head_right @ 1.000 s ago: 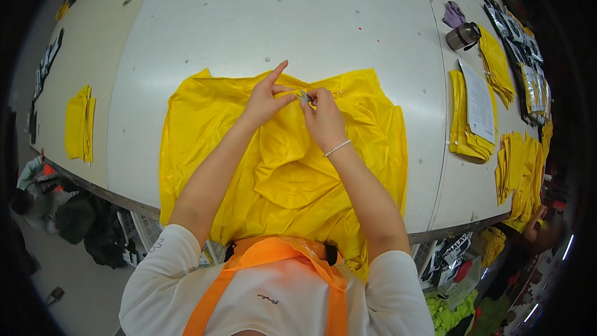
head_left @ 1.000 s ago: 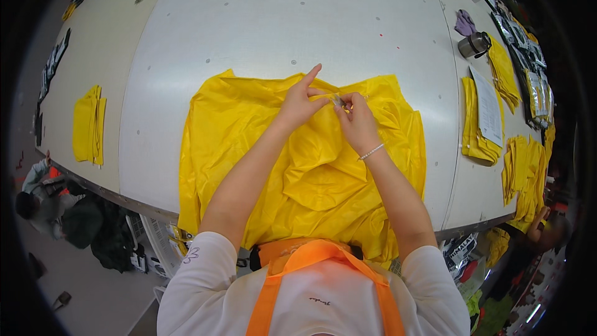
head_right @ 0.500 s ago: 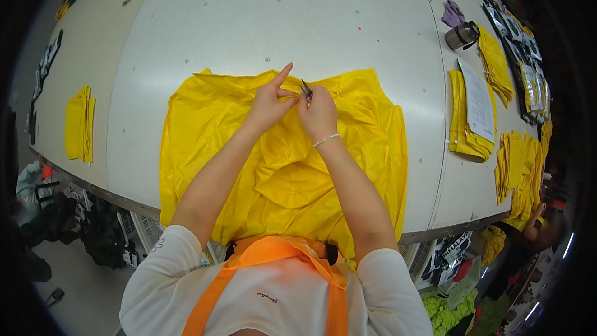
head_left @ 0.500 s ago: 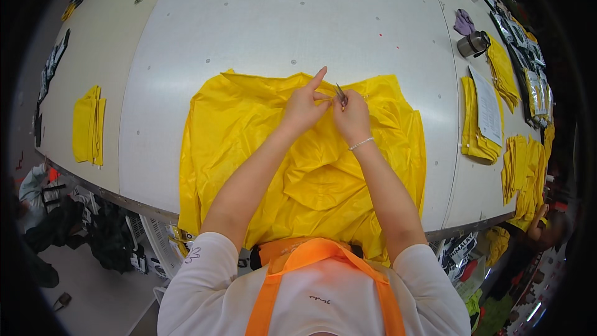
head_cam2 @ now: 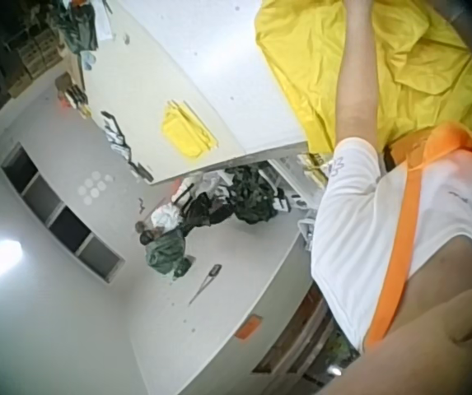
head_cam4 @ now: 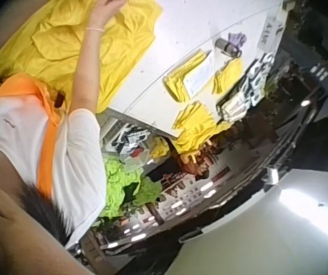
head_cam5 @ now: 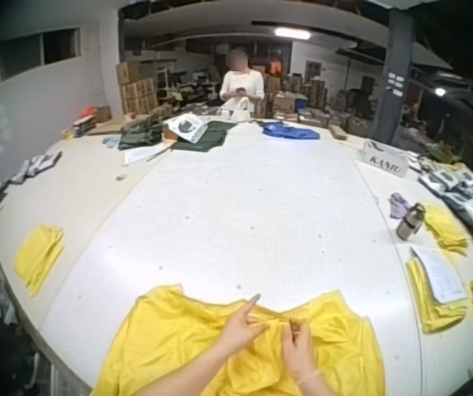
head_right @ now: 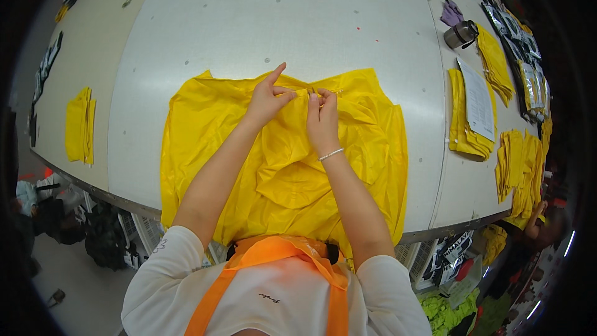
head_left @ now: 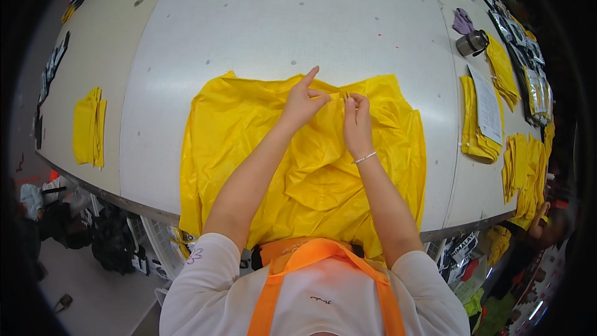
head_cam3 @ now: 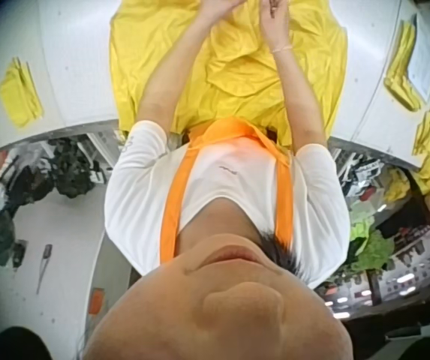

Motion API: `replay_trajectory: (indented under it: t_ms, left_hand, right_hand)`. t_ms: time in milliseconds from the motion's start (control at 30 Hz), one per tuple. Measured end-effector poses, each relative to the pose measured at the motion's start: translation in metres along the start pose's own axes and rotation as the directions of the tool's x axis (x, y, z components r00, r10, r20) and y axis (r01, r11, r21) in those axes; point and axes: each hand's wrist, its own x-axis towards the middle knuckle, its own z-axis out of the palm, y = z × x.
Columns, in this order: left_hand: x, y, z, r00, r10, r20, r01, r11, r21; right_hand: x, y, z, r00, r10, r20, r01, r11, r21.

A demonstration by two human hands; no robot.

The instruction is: The person folds a yellow raincoat on a white table, aligning the sleeves and body, then folding it into a compact rectangle. The person uses small scissors to trim loose threads from the garment. The folded raincoat is placed into a white plastic basket with other folded items.

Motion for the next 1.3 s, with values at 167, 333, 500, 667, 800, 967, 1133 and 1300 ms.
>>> replay_trajectory:
  t_ms: [167, 333, 500, 667, 800, 967, 1133, 1300]
  left_hand:
    - [-0.002, 0.004, 0.002, 1.0, 0.009, 0.005, -0.008, 0.998, -0.07]
    - [-0.004, 0.009, 0.006, 0.998, 0.064, -0.017, -0.064, 0.998, 0.01]
    - [-0.005, 0.01, 0.006, 0.999, 0.052, -0.001, -0.052, 0.999, 0.013]
    - [-0.008, 0.015, 0.005, 0.999, 0.042, -0.01, -0.042, 0.997, 0.058]
    - [-0.008, 0.012, 0.005, 0.999, 0.044, -0.027, -0.042, 0.997, 0.057]
    - [-0.007, 0.008, 0.006, 0.993, 0.113, -0.034, -0.108, 0.985, 0.133]
    - [-0.009, 0.008, 0.007, 0.989, 0.141, -0.032, -0.132, 0.97, 0.206]
    - [-0.01, 0.008, 0.003, 0.991, 0.129, -0.036, -0.105, 0.914, 0.392]
  right_hand:
    - [-0.01, -0.003, -0.001, 0.998, -0.021, 0.067, 0.034, 0.98, -0.195]
    - [-0.008, -0.011, 0.003, 0.997, 0.051, 0.058, -0.035, 0.968, -0.25]
    - [-0.006, -0.012, 0.004, 0.997, 0.057, 0.047, -0.041, 0.957, -0.286]
    - [-0.003, -0.017, 0.001, 0.993, 0.099, 0.067, -0.068, 0.93, -0.36]
    - [-0.001, -0.016, -0.003, 0.994, 0.091, 0.066, -0.069, 0.958, -0.278]
    - [-0.003, -0.021, -0.005, 0.992, 0.086, 0.096, -0.053, 0.95, -0.307]
    - [0.0, -0.022, -0.005, 0.984, 0.129, 0.126, -0.084, 0.945, -0.318]
    - [0.005, -0.004, -0.017, 0.988, 0.139, 0.067, -0.12, 0.966, -0.227]
